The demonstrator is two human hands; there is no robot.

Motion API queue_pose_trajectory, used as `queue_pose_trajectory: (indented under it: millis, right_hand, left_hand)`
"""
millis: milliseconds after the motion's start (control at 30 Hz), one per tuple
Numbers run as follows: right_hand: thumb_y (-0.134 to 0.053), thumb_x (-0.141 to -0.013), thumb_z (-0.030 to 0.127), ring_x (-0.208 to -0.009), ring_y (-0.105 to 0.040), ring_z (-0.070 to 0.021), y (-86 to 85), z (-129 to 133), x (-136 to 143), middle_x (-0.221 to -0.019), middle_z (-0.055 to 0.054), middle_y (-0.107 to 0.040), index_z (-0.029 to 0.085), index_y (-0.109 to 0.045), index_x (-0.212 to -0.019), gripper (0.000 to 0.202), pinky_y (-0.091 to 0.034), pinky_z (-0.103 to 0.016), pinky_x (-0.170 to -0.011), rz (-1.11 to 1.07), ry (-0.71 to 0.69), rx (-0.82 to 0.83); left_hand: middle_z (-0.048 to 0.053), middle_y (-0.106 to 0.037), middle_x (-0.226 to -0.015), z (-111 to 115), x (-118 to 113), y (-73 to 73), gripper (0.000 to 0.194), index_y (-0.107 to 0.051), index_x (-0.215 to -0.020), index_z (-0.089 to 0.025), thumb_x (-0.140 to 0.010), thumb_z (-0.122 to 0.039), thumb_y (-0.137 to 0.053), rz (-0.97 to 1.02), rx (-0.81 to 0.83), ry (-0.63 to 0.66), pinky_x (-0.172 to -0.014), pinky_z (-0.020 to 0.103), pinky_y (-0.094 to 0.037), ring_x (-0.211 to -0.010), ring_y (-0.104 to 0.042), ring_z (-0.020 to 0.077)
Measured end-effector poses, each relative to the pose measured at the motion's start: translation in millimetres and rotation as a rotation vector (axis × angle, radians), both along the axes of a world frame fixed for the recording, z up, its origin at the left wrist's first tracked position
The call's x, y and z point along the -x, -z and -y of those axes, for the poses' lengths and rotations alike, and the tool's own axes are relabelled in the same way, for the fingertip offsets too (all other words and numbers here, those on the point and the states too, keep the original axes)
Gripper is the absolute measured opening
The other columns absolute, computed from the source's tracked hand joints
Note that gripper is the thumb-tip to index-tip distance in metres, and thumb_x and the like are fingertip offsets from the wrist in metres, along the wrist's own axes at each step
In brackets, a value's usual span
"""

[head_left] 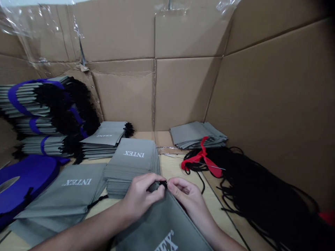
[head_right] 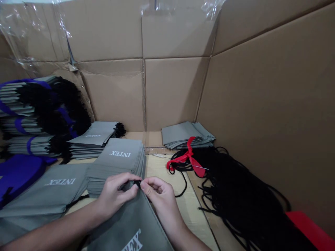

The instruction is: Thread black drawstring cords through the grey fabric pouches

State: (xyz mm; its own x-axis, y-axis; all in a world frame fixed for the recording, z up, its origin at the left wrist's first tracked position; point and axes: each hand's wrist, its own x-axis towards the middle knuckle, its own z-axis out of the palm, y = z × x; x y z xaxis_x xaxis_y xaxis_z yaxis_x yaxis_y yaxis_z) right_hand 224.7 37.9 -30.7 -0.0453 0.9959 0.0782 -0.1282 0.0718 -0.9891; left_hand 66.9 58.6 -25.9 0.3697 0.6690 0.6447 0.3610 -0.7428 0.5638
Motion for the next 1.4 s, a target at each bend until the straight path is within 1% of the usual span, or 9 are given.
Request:
queue_pose_trajectory:
  millis: [100,200,367,500,667,800,1033,1200,1400]
  right_hand:
    - [-0.071,-0.064,0.053,-0.049,-0.048,-0.0098,5.1,-1,-3,-0.055,0.003,-0.055,0.016,-0.063,-0.073,0.039,-0.034,-0.021,-0.047,-0.171,-0.074,0.142]
    - [-0.072,-0.065,0.051,-0.045,-0.045,-0.0076,5.3,-1,-4,-0.052,0.005,-0.051,0.017,-0.059,-0.071,0.037,-0.030,-0.019,-0.045,-0.231,-0.129,0.180]
    - [-0.078,-0.061,0.045,-0.049,-0.046,-0.0051,2.0,-2,-2,-0.056,0.007,-0.053,0.016,-0.056,-0.069,0.037,-0.032,-0.016,-0.048,-0.280,-0.176,0.117]
    - [-0.071,-0.068,0.048,-0.052,-0.051,-0.0082,1.3,-1,-4,-0.060,0.005,-0.056,0.019,-0.055,-0.074,0.035,-0.037,-0.019,-0.051,-0.394,-0.225,0.267]
    - [-0.076,-0.065,0.043,-0.047,-0.042,-0.0047,-2.1,-2,-9,-0.055,0.006,-0.049,0.015,-0.056,-0.069,0.034,-0.032,-0.016,-0.048,-0.256,-0.217,0.224]
    - [-0.079,-0.059,0.044,-0.045,-0.037,-0.0036,-1.1,-10,-12,-0.054,0.007,-0.049,0.015,-0.058,-0.073,0.039,-0.026,-0.016,-0.044,-0.154,-0.229,0.135]
    - [-0.081,-0.050,0.049,-0.047,-0.043,-0.0067,1.4,-19,-16,-0.052,0.005,-0.054,0.015,-0.063,-0.066,0.042,-0.032,-0.020,-0.047,-0.067,-0.199,0.003]
    - [-0.080,-0.050,0.051,-0.046,-0.045,-0.0076,1.0,-18,-17,-0.052,0.004,-0.055,0.014,-0.064,-0.062,0.042,-0.033,-0.021,-0.047,-0.021,-0.184,-0.025]
    - [-0.077,-0.055,0.053,-0.045,-0.042,-0.0072,0.8,-17,-17,-0.051,0.004,-0.053,0.015,-0.062,-0.060,0.040,-0.031,-0.021,-0.046,0.029,-0.188,-0.014]
  left_hand:
    - [0.002,-0.069,-0.078,-2,2,-0.4,0.012,-0.063,-0.089,-0.016,-0.083,-0.016,-0.053,-0.062,0.000,0.017,-0.066,0.017,-0.047,-0.070,-0.064,0.0114]
    - [0.002,-0.068,-0.078,-3,3,1.1,0.012,-0.062,-0.091,-0.016,-0.086,-0.019,-0.051,-0.128,-0.031,0.036,-0.066,0.019,-0.047,-0.070,-0.063,0.0124]
    - [0.002,-0.065,-0.073,-4,4,4.4,0.011,-0.059,-0.089,-0.016,-0.087,-0.022,-0.050,-0.184,-0.085,0.053,-0.061,0.019,-0.044,-0.065,-0.061,0.0124]
    - [0.003,-0.066,-0.077,-3,4,2.5,0.012,-0.059,-0.092,-0.017,-0.088,-0.021,-0.048,-0.189,-0.086,0.078,-0.064,0.020,-0.045,-0.068,-0.062,0.0128]
    - [0.004,-0.067,-0.078,0,3,0.4,0.014,-0.059,-0.092,-0.017,-0.088,-0.021,-0.047,-0.216,-0.065,0.101,-0.064,0.021,-0.046,-0.069,-0.062,0.0138]
    - [0.004,-0.068,-0.079,2,3,-0.5,0.013,-0.060,-0.092,-0.016,-0.088,-0.020,-0.048,-0.210,-0.057,0.106,-0.064,0.020,-0.046,-0.069,-0.063,0.0134]
    - [0.004,-0.067,-0.074,3,2,-3.6,0.012,-0.059,-0.084,-0.016,-0.087,-0.021,-0.048,-0.234,-0.047,0.058,-0.060,0.021,-0.044,-0.066,-0.063,0.0146]
    - [0.004,-0.065,-0.071,7,3,-7.5,0.014,-0.056,-0.082,-0.016,-0.088,-0.021,-0.044,-0.303,-0.080,0.034,-0.057,0.022,-0.042,-0.062,-0.061,0.0150]
    - [0.003,-0.059,-0.063,11,3,-12.5,0.019,-0.049,-0.074,-0.018,-0.090,-0.022,-0.038,-0.515,-0.158,-0.026,-0.051,0.025,-0.036,-0.056,-0.056,0.0163]
